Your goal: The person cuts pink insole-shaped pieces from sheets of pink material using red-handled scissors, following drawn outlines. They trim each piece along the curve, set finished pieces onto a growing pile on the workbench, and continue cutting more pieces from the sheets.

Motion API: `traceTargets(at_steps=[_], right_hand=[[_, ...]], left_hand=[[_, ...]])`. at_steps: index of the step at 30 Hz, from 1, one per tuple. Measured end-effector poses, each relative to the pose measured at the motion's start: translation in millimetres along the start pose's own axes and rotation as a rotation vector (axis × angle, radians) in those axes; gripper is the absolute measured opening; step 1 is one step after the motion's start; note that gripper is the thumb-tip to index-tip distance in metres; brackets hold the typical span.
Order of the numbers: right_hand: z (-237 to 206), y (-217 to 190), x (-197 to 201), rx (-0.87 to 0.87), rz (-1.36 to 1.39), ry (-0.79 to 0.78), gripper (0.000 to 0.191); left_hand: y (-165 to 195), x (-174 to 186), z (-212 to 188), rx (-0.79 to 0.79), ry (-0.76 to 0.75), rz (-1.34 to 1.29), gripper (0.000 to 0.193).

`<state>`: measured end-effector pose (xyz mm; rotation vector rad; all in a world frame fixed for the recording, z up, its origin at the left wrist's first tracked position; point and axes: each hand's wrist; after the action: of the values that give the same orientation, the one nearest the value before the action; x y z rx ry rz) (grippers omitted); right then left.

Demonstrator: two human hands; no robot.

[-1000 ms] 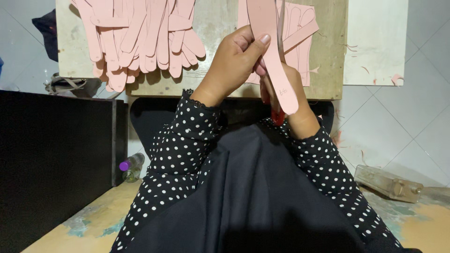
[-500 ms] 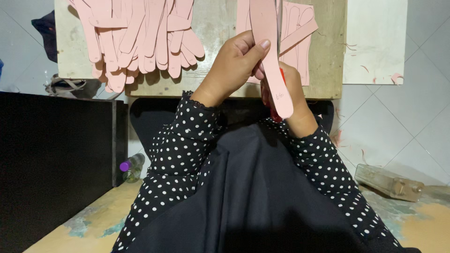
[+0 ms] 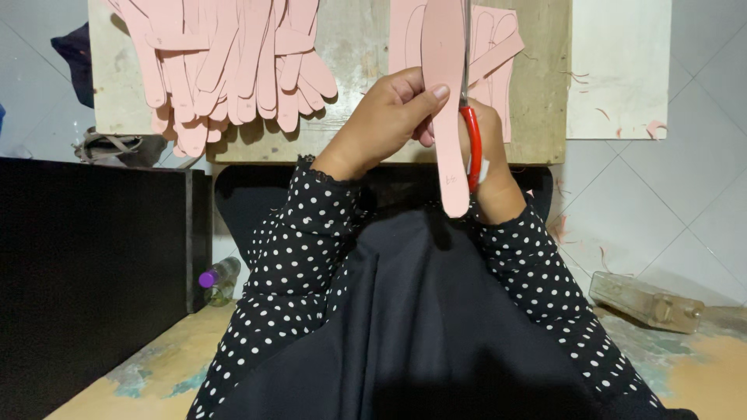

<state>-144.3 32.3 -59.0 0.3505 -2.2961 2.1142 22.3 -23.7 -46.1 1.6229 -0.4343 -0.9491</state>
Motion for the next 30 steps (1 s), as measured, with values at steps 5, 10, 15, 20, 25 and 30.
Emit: traceTargets(at_steps=[5, 10, 15, 20, 25, 30], right_hand=[[-2, -12, 5, -0.024, 0.146, 0.000, 0.029], [-8, -26, 6, 0.068, 0.455, -0.186, 0.028], [-20, -34, -6, 0.066, -0.029, -0.126, 0.020], [-31, -49, -12, -0.002, 0.192, -0.218, 0.017], [-30, -61, -15, -0.026, 0.102, -0.266, 0.017], [-29, -66, -19, 0.017, -0.190, -0.260, 0.022]], left_hand=[[-1, 3, -3, -0.051, -0.024, 0.027, 0.026], [1, 6, -9, -0.103, 0.047, 0.200, 0.027], [8, 3, -9, -0.290, 0.217, 0.368, 0.025], [22, -3, -17, -0.539, 0.341, 0.346, 0.025], [34, -11, -25, -0.528, 0.251, 0.236, 0.024], [34, -20, -25, -0.518, 0.286, 0.353, 0.024]])
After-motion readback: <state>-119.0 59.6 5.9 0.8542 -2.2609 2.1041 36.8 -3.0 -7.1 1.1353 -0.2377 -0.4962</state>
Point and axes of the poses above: each hand's wrist, its own z-axis towards the middle knuckle, its own x-axis out of the back of the hand, y = z × x, and after that the axes turned 13 degrees about -y, right-handed
